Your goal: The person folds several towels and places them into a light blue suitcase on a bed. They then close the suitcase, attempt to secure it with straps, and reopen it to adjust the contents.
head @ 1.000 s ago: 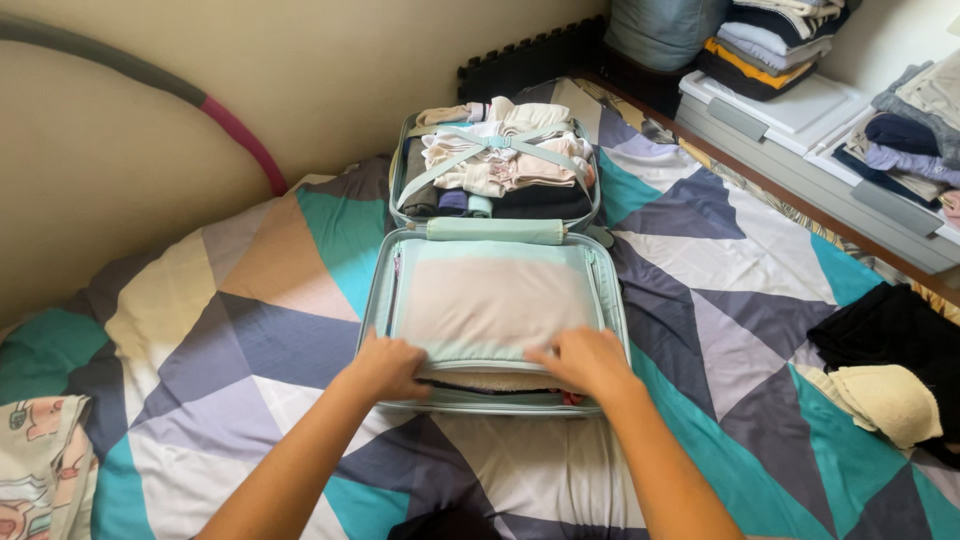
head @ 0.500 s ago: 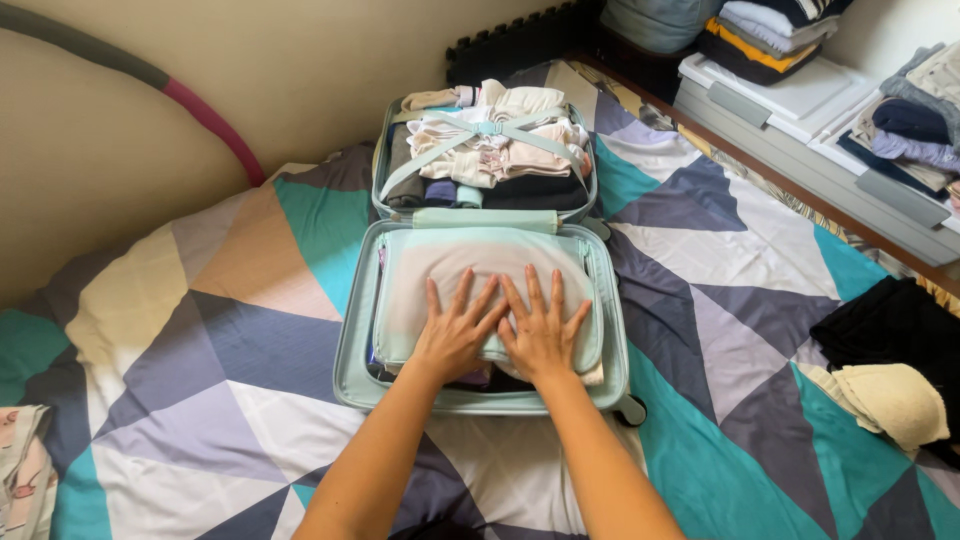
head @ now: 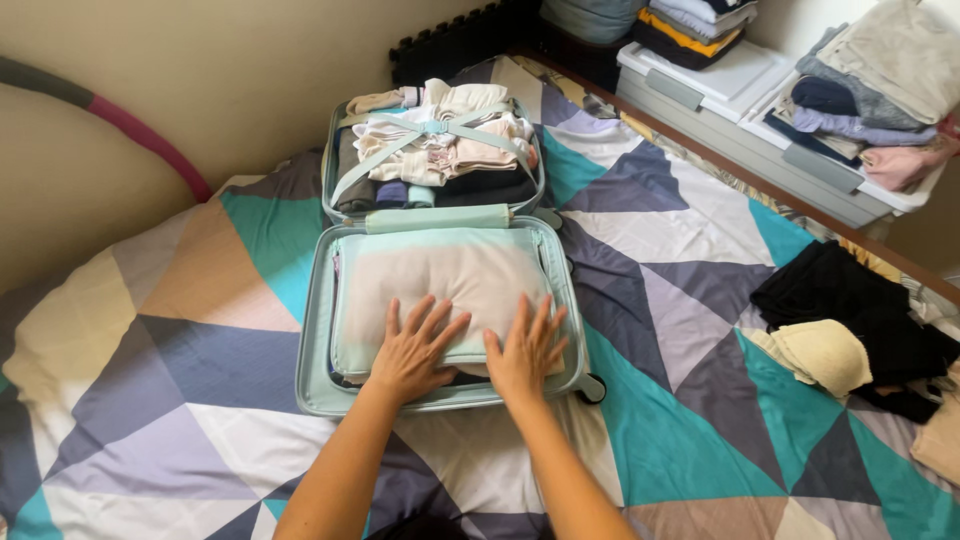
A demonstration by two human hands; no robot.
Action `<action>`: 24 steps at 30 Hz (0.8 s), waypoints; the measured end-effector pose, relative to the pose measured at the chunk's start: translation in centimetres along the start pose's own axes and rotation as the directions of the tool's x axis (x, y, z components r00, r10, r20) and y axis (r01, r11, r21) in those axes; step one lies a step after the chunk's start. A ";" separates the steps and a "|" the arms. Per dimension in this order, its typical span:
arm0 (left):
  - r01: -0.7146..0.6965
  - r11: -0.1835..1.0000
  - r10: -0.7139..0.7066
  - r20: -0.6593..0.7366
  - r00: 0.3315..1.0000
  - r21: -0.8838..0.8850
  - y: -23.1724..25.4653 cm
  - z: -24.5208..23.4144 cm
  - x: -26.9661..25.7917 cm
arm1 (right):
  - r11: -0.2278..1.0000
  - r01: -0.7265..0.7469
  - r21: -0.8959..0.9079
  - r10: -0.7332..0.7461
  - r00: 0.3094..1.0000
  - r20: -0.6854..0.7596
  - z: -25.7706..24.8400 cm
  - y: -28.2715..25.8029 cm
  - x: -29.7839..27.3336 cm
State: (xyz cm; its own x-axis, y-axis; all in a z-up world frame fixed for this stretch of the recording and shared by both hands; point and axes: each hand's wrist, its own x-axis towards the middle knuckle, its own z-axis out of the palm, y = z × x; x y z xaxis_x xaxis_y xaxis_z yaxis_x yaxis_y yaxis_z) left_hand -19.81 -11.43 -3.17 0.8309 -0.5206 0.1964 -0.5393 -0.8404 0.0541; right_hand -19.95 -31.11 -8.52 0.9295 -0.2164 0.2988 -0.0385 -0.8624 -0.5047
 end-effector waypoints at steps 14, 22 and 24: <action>0.064 0.972 -0.084 -0.080 0.993 -0.227 0.2 -0.6 -0.1 | 0.841 -0.117 0.528 0.160 0.986 -0.037 2.7 1.7 0.0; 0.119 0.979 -0.155 -0.224 0.962 -0.166 4.6 -1.4 7.5 | 0.400 -0.460 0.792 0.296 0.883 0.364 1.9 3.2 3.8; 0.058 0.985 -0.097 -0.239 0.966 -0.165 5.7 -1.4 7.6 | 0.272 -0.443 0.854 0.268 0.887 0.375 1.0 3.6 3.2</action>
State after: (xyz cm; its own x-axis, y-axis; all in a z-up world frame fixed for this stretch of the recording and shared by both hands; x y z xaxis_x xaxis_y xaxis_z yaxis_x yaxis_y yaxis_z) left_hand -16.78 -19.92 -0.01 0.8223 -0.3853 0.4189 -0.5055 -0.8326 0.2264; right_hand -16.74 -34.46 -10.23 0.9522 -0.2511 -0.1738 -0.1091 0.2518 -0.9616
